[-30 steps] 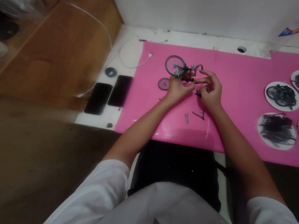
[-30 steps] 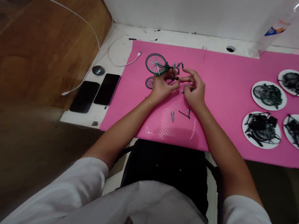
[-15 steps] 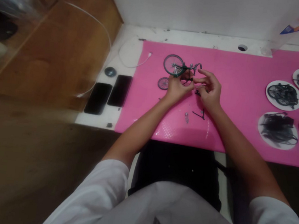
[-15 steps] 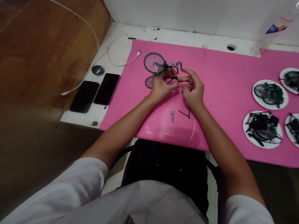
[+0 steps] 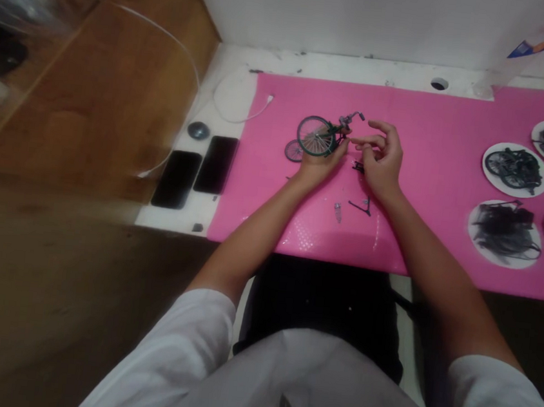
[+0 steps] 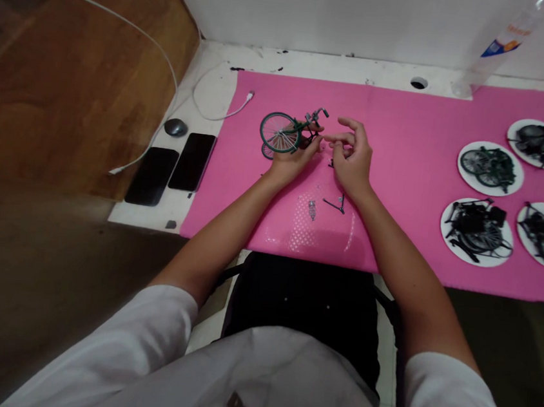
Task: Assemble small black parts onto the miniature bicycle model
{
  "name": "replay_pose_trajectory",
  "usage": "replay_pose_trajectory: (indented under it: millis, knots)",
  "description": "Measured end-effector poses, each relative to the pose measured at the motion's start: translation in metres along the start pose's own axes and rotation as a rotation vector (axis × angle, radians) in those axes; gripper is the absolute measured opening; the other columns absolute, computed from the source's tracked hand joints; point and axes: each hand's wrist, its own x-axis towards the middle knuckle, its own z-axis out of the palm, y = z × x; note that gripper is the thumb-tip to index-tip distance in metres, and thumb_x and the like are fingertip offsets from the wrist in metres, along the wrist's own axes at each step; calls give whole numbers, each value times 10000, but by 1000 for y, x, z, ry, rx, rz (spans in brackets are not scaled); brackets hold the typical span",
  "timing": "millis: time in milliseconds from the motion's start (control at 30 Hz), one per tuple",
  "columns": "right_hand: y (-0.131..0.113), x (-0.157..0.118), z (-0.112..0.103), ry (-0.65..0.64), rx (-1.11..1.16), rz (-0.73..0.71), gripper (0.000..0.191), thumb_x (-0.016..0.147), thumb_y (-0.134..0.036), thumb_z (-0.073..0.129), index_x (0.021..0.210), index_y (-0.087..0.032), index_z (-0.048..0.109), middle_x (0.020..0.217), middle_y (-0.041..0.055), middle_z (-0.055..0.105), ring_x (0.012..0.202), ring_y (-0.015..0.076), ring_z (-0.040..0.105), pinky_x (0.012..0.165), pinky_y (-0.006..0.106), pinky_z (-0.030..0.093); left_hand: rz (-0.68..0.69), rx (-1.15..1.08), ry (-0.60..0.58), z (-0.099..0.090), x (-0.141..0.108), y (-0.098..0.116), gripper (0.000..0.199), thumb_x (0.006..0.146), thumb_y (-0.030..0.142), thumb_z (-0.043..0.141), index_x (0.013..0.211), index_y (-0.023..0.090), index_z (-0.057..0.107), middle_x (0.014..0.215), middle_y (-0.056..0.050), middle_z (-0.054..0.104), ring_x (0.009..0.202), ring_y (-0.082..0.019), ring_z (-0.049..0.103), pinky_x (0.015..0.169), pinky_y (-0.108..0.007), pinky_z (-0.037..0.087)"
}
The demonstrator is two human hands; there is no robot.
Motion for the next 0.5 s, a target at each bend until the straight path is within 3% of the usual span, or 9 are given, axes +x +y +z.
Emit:
replay_pose_trajectory:
  millis: [133,267,500]
  knots:
    - [5,1,2,72,16,20,472,1136,-580,641,1538,-338,578,1170,76,860,951,248,819,931,481,729,-50,48,24,2,8,-5,395,1010,594,858,1155,240,759,1311,-177,840,1237,-332,812,1253,-587,612]
    - [0,1,2,66,13,36,442,1122,-564,650,1498,-334,619,1044,41,837,871,233,780,917,484,727,-101,69,58,4,12,-5,452,1015,694,811,1130,263,740,1340,-162,823,1323,-329,775,1274,-565,598]
    - [-17,1,0,47,-33,16,494,1093,-723,658,1365,-313,712,1034,62,806,940,252,782,833,425,713,-218,-57,-101,0,7,7,803,994,998,516,1311,288,715,1133,-98,784,981,-242,822,906,-385,682]
